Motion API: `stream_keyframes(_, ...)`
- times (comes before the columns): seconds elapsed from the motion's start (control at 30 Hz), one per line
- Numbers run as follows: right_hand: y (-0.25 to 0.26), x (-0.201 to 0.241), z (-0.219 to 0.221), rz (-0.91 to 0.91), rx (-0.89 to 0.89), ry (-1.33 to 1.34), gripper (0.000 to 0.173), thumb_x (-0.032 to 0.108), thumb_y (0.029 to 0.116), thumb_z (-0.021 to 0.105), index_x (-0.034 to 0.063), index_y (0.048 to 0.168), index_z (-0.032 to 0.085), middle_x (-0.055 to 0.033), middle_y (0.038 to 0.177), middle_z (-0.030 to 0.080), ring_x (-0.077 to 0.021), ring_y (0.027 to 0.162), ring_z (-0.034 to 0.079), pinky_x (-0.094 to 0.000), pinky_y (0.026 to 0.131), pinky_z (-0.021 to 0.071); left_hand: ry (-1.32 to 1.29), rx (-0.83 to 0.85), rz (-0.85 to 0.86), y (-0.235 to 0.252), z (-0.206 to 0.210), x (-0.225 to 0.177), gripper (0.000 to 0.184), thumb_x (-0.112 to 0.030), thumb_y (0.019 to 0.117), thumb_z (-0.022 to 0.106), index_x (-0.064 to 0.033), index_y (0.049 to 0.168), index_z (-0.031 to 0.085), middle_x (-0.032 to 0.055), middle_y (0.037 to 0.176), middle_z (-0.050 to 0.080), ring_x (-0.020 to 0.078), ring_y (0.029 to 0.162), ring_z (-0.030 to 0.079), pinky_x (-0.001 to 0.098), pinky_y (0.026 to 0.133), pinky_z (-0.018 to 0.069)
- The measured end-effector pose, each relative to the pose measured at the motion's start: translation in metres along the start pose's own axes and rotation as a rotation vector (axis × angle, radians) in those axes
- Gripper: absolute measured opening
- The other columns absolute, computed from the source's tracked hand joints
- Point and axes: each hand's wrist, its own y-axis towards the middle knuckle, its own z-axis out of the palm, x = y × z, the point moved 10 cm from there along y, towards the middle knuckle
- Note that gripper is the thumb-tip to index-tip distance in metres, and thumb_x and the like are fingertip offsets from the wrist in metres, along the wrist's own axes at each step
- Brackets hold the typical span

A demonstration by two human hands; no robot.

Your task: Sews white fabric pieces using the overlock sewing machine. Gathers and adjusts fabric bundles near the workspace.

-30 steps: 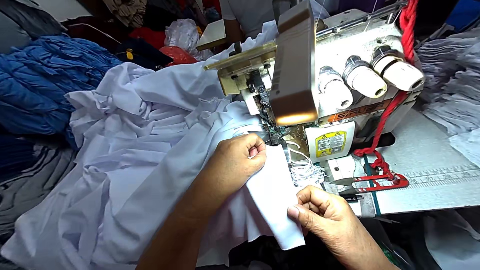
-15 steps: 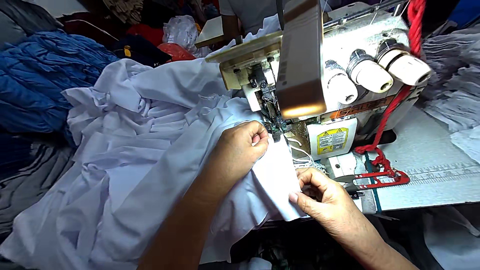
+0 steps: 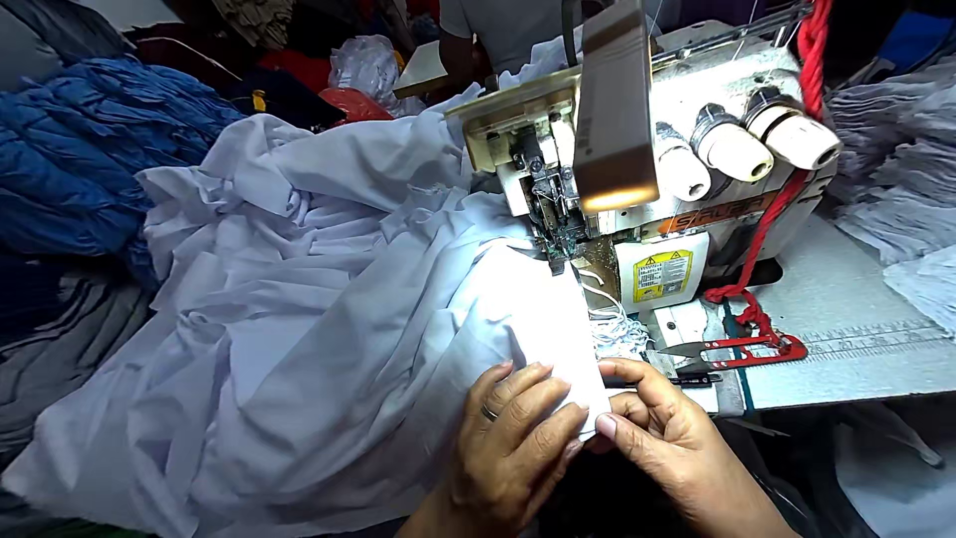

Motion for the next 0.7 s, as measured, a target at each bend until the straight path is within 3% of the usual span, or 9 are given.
stream_keyframes(0.1,-0.003,0.012,0.007,-0.044,0.077,-0.064,0.039,-0.002,0.0968,0.053,-0.0065,0.135,0.050,-0.0010,0.103,0.075,-0.0047,0.091,0.073,-0.0241,0.085,0.0604,-0.029,-0.050,-0.016,-0.001,-0.006,0.002,0.026,-0.036,0.1093,0.046,-0.0188,0.109,0.066,-0.0024,0.119,0.068,0.0113,0.127,0.057,0.0336,0.114,0.0380)
stream_keyframes(0.2,-0.006,0.023,0.013,-0.155,0.124,-0.155,0.044,-0.002,0.0946,0.058,-0.0110,0.137,0.048,-0.0064,0.108,0.076,-0.0041,0.097,0.072,-0.0217,0.088,0.0589,-0.040,-0.095,-0.005,0.004,-0.012,-0.001,0.019,-0.031,0.1065,0.055,-0.0172,0.105,0.068,-0.0030,0.114,0.069,0.0106,0.123,0.059,0.0327,0.113,0.0400)
stream_keyframes(0.37,-0.009,0.030,0.009,-0.332,0.009,-0.434,0.036,0.006,0.0963,0.061,-0.0050,0.130,0.061,-0.0038,0.095,0.077,0.0009,0.081,0.070,-0.0134,0.075,0.0560,-0.029,-0.124,0.041,0.007,-0.012,-0.010,0.013,-0.024,0.1047,0.059,-0.0147,0.101,0.067,-0.0017,0.105,0.070,0.0105,0.114,0.063,0.0308,0.109,0.0420)
stream_keyframes(0.57,-0.014,0.035,0.009,-0.403,0.003,-0.519,0.031,0.007,0.0966,0.061,-0.0045,0.126,0.064,-0.0067,0.092,0.076,-0.0016,0.080,0.069,-0.0139,0.075,0.0556,-0.003,-0.155,0.105,0.011,-0.016,-0.021,0.008,-0.020,0.1028,0.061,-0.0140,0.102,0.066,-0.0020,0.102,0.069,0.0100,0.109,0.063,0.0287,0.107,0.0420)
stream_keyframes(0.7,-0.011,0.032,0.008,-0.338,0.040,-0.419,0.018,0.005,0.0975,0.061,-0.0019,0.112,0.069,-0.0044,0.091,0.075,0.0013,0.080,0.068,-0.0131,0.076,0.0560,0.034,-0.130,0.148,0.007,-0.016,-0.022,0.010,-0.021,0.1037,0.059,-0.0140,0.104,0.066,-0.0012,0.105,0.069,0.0113,0.112,0.062,0.0302,0.110,0.0400)
